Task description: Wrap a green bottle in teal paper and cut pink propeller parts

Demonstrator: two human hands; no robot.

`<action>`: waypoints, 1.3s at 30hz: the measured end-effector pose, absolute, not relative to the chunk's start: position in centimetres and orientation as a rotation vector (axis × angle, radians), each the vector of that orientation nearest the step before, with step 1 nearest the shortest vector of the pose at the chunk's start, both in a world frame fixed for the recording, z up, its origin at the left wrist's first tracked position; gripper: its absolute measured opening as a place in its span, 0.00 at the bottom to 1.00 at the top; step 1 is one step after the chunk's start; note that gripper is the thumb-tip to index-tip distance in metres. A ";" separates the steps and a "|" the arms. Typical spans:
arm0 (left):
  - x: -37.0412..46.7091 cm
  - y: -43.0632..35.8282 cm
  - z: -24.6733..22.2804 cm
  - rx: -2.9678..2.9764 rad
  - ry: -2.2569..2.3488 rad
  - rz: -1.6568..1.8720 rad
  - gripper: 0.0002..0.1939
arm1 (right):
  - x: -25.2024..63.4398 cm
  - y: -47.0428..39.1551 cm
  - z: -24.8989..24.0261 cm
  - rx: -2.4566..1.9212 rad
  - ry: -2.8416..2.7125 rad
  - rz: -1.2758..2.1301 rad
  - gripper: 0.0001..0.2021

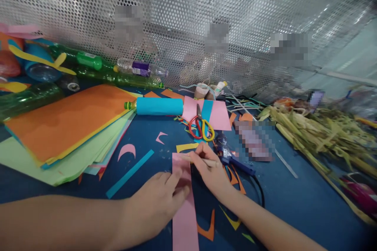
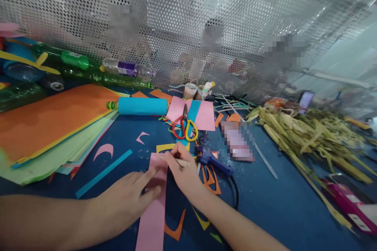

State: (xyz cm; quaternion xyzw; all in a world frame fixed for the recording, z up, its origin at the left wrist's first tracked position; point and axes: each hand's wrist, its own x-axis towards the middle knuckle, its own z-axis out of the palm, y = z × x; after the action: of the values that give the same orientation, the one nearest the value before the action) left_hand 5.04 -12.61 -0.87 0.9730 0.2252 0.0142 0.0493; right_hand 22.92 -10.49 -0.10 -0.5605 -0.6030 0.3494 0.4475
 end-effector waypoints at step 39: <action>5.3 -12.9 -0.1 3.054 0.684 -0.171 0.24 | 22.9 -10.4 -0.7 -1.343 -1.662 1.088 0.11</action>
State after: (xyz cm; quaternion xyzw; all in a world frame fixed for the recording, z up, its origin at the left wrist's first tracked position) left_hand 5.25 -12.93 -0.07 0.9744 0.2183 -0.0544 0.0034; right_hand 22.86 -10.41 -0.66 -0.5216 -0.6459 0.4227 0.3634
